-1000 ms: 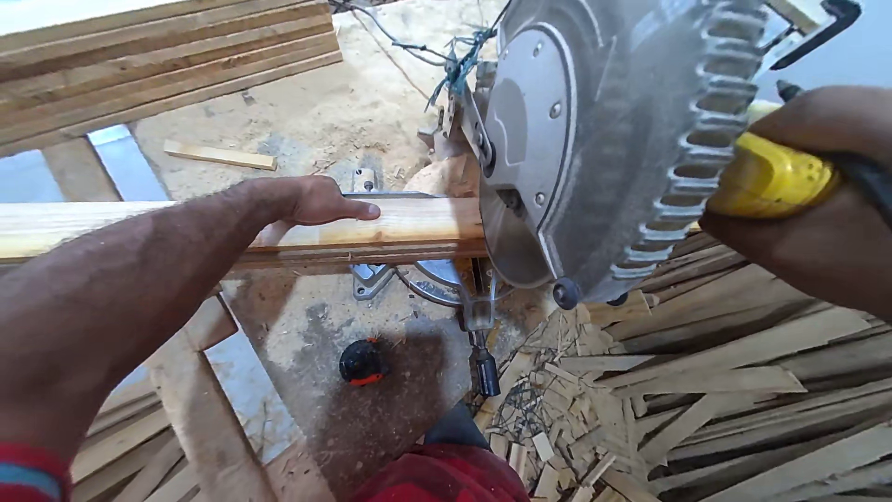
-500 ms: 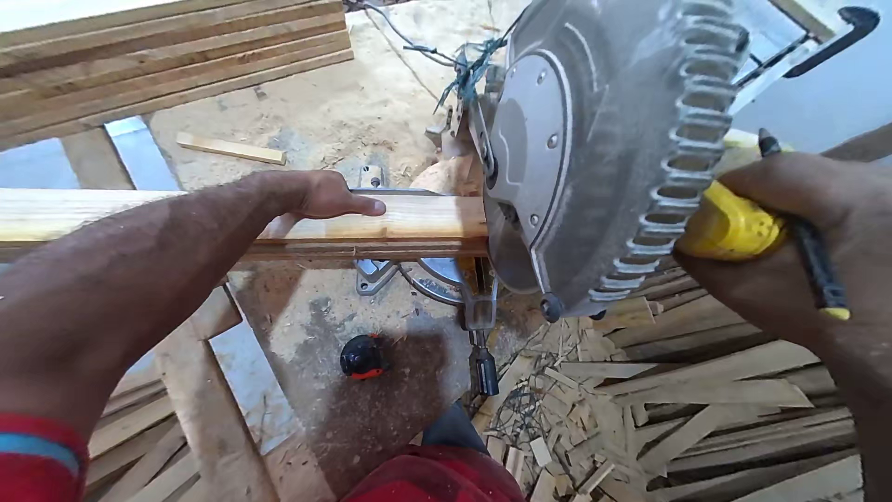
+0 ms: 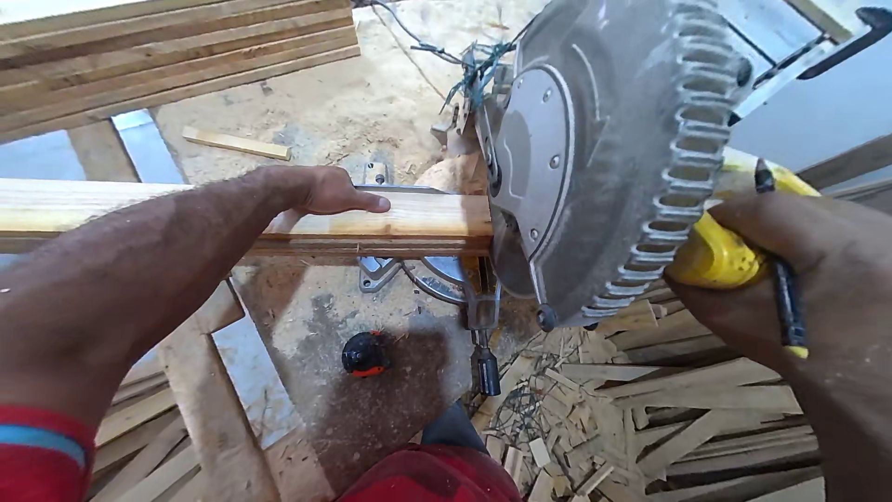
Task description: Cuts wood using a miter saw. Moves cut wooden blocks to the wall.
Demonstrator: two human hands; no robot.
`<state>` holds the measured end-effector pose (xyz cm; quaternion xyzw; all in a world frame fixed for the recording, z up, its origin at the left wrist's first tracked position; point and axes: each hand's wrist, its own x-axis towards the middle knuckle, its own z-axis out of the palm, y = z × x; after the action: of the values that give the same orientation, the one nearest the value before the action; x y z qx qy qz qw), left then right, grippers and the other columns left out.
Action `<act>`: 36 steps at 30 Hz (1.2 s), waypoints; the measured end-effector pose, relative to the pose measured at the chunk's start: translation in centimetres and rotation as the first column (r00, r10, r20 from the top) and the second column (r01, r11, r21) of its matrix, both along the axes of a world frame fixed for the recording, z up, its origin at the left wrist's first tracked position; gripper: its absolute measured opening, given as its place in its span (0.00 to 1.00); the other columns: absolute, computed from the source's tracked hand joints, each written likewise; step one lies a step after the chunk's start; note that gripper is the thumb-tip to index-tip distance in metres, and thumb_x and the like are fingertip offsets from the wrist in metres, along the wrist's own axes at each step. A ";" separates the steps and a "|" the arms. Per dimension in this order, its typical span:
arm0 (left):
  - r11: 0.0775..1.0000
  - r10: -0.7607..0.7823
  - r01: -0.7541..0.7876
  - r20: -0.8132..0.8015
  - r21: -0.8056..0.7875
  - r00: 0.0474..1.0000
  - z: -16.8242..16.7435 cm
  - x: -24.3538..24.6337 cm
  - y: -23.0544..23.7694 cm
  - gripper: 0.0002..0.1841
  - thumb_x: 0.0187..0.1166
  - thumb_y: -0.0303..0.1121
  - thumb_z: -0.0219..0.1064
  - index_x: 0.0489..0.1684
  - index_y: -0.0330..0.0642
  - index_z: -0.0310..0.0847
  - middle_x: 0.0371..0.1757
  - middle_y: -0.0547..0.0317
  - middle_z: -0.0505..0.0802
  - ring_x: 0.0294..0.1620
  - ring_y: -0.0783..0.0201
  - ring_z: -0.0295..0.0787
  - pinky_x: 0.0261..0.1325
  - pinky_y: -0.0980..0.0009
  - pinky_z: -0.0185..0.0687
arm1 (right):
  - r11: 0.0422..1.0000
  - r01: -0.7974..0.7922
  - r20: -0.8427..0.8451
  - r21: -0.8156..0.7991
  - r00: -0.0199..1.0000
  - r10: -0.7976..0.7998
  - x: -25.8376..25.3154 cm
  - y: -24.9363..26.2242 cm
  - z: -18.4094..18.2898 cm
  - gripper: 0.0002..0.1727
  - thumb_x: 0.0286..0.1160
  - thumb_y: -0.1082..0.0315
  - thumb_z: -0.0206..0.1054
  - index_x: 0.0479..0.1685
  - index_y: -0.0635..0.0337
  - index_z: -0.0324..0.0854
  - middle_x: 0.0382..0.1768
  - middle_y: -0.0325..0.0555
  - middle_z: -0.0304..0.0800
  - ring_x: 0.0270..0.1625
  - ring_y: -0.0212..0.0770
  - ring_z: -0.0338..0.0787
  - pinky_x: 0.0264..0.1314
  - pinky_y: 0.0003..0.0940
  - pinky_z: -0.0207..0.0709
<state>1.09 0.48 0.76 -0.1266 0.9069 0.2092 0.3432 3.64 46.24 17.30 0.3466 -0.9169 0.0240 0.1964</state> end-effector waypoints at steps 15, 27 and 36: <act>0.999 -0.040 0.039 -0.025 -0.014 0.999 -0.3 0.0 -0.1 0.50 0.69 0.81 0.51 0.33 0.32 0.87 0.37 0.40 0.92 0.43 0.43 0.91 0.47 0.37 0.81 | 0.999 -0.001 -0.021 -0.032 1.000 0.001 0.4 0.1 -1.0 0.26 0.67 0.46 0.66 0.46 0.62 0.85 0.41 0.65 0.90 0.43 0.68 0.90 0.38 0.68 0.77; 1.000 -0.021 0.021 -0.004 0.003 1.000 -0.9 -0.4 -0.4 0.49 0.70 0.81 0.52 0.37 0.32 0.87 0.38 0.39 0.92 0.44 0.44 0.91 0.48 0.37 0.82 | 0.999 0.019 -0.051 -0.032 0.998 -0.021 0.6 0.4 -1.8 0.27 0.68 0.44 0.65 0.46 0.62 0.85 0.40 0.65 0.90 0.42 0.67 0.90 0.37 0.67 0.77; 1.000 0.008 -0.008 0.018 0.014 1.000 -1.2 -0.7 -0.5 0.49 0.69 0.80 0.54 0.34 0.30 0.85 0.35 0.39 0.91 0.40 0.44 0.90 0.46 0.38 0.82 | 0.999 0.018 -0.077 -0.028 0.997 -0.020 1.0 0.4 -2.2 0.26 0.68 0.46 0.65 0.45 0.63 0.84 0.40 0.66 0.90 0.43 0.69 0.90 0.38 0.68 0.77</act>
<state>0.40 0.01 -0.42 -0.1298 0.9017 0.2161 0.3513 4.68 46.65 15.15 0.3359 -0.9115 0.0214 0.2365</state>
